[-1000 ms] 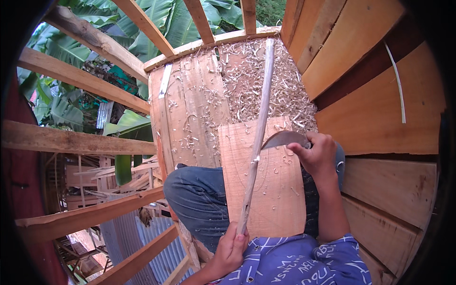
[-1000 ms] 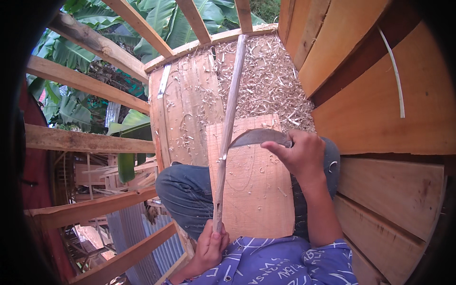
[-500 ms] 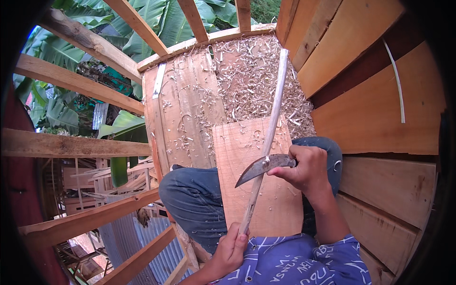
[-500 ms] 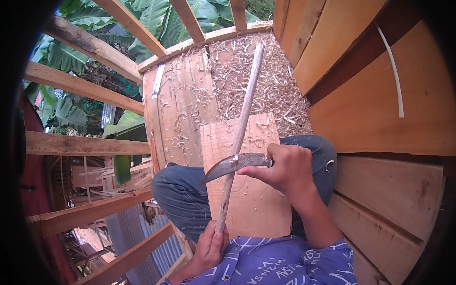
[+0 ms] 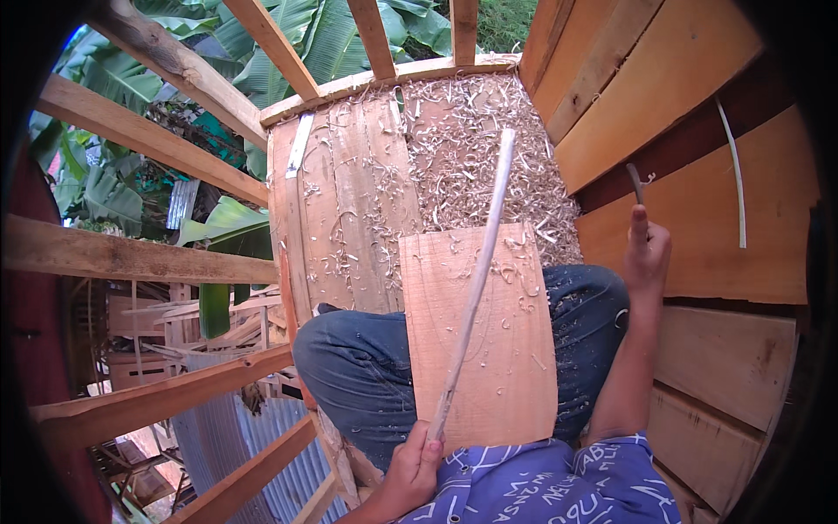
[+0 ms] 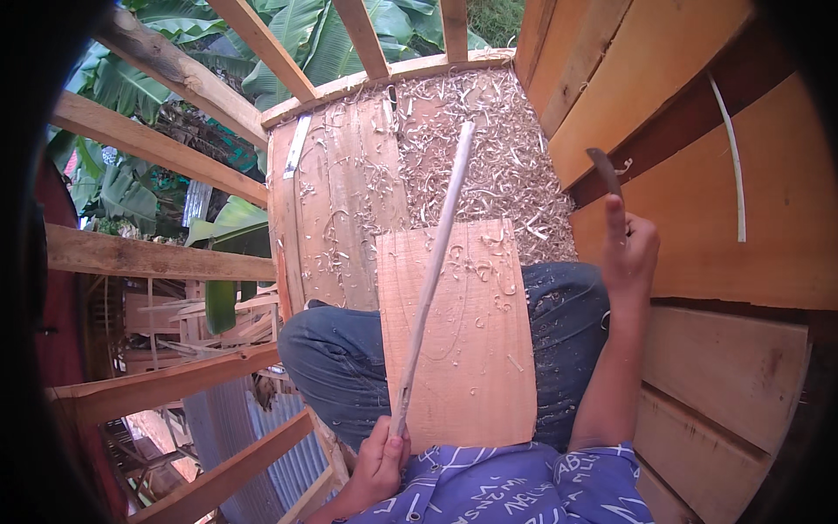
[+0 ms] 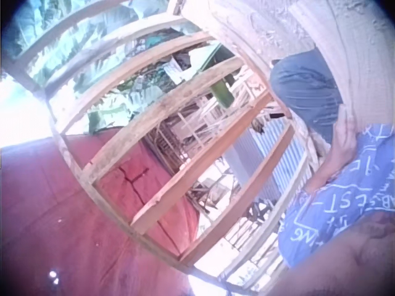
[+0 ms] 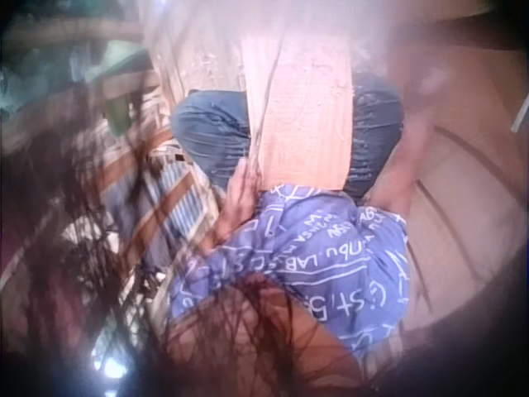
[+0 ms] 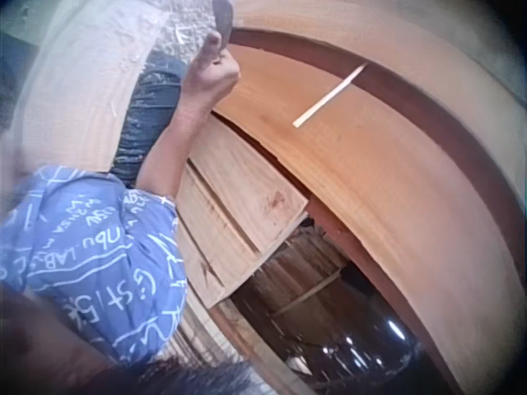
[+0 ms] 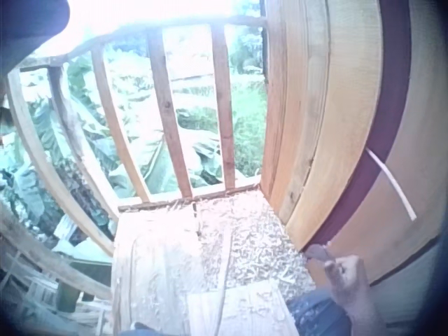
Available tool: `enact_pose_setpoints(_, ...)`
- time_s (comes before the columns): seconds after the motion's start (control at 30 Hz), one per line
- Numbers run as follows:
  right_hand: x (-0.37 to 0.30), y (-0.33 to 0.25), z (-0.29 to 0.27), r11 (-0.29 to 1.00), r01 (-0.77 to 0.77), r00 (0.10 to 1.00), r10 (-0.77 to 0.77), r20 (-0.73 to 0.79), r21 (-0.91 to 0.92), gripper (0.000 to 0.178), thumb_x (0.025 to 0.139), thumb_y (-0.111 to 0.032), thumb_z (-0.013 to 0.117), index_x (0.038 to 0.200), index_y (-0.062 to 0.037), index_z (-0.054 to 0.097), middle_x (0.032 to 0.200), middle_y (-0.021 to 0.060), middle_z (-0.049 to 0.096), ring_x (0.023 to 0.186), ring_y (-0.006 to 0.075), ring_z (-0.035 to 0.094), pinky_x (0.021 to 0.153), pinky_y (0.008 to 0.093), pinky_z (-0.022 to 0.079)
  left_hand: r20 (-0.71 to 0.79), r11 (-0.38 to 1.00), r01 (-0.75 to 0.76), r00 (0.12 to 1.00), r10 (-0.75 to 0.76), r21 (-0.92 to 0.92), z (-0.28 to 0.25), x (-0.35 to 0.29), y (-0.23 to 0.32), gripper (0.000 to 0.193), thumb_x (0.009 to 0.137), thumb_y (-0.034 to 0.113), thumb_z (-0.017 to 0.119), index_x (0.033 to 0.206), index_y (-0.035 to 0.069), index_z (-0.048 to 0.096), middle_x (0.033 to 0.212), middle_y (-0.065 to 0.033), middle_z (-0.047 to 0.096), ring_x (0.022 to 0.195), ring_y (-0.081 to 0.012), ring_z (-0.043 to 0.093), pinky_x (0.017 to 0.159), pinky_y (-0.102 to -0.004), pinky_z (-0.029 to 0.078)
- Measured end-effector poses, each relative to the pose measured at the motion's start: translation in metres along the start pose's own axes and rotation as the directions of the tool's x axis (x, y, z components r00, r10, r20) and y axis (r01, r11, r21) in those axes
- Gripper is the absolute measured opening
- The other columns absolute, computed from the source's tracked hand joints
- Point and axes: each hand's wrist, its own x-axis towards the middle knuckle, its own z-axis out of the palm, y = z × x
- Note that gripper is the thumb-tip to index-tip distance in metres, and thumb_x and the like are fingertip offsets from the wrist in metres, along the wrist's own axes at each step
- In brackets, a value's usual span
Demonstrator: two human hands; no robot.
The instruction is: The person sits cross-legged on a wooden platform and uses a curved knife to shave a long, thin wooden stick. They hold the stick with their left hand and repeatedly scrape the blade along its length to remove bark and smooth the surface, creating wood shavings.
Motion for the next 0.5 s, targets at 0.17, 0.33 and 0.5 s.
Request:
enact_pose_setpoints(0.17, -0.076, -0.051, 0.044, 0.924, 0.369, 0.84, -0.286, 0.461, -0.101, 0.067, 0.068, -0.07, 0.06, 0.052, -0.0052, 0.054, 0.044, 0.0122, 0.048, 0.047, 0.031, 0.056, 0.044, 0.0367, 0.042, -0.012, 0.975, -0.029, 1.0, 0.027, -0.22, -0.011, 0.016, 0.002, 0.03, 0.099, 0.033, 0.033, 0.094, 0.004, 0.039, 0.055, 0.0011, 0.033, 0.046, -0.0056, 0.027, 0.042, -0.0218, 0.023)
enact_pose_setpoints(0.33, -0.075, -0.062, 0.052, 0.865, 0.49, 0.809, -0.405, 0.426, -0.11, 0.069, 0.062, -0.071, 0.063, 0.047, -0.0062, 0.047, 0.041, 0.0095, 0.044, 0.039, 0.0268, 0.051, 0.04, 0.035, 0.04, 0.088, 0.976, -0.019, 0.995, 0.039, -0.219, -0.011, 0.009, 0.011, 0.022, 0.099, 0.022, 0.033, 0.095, 0.002, 0.041, 0.058, 0.0006, 0.038, 0.049, -0.0054, 0.033, 0.046, -0.0215, 0.028)
enact_pose_setpoints(0.5, -0.074, -0.061, 0.054, 0.879, 0.458, 0.847, -0.387, 0.363, -0.13, 0.07, 0.061, -0.073, 0.062, 0.046, -0.0067, 0.045, 0.041, 0.0085, 0.043, 0.038, 0.026, 0.049, 0.038, 0.0331, 0.038, 0.095, 0.971, -0.021, 0.994, 0.045, -0.239, -0.008, 0.009, 0.006, 0.018, 0.098, 0.017, 0.035, 0.095, 0.001, 0.042, 0.06, 0.0, 0.041, 0.05, -0.0056, 0.036, 0.048, -0.0215, 0.03)
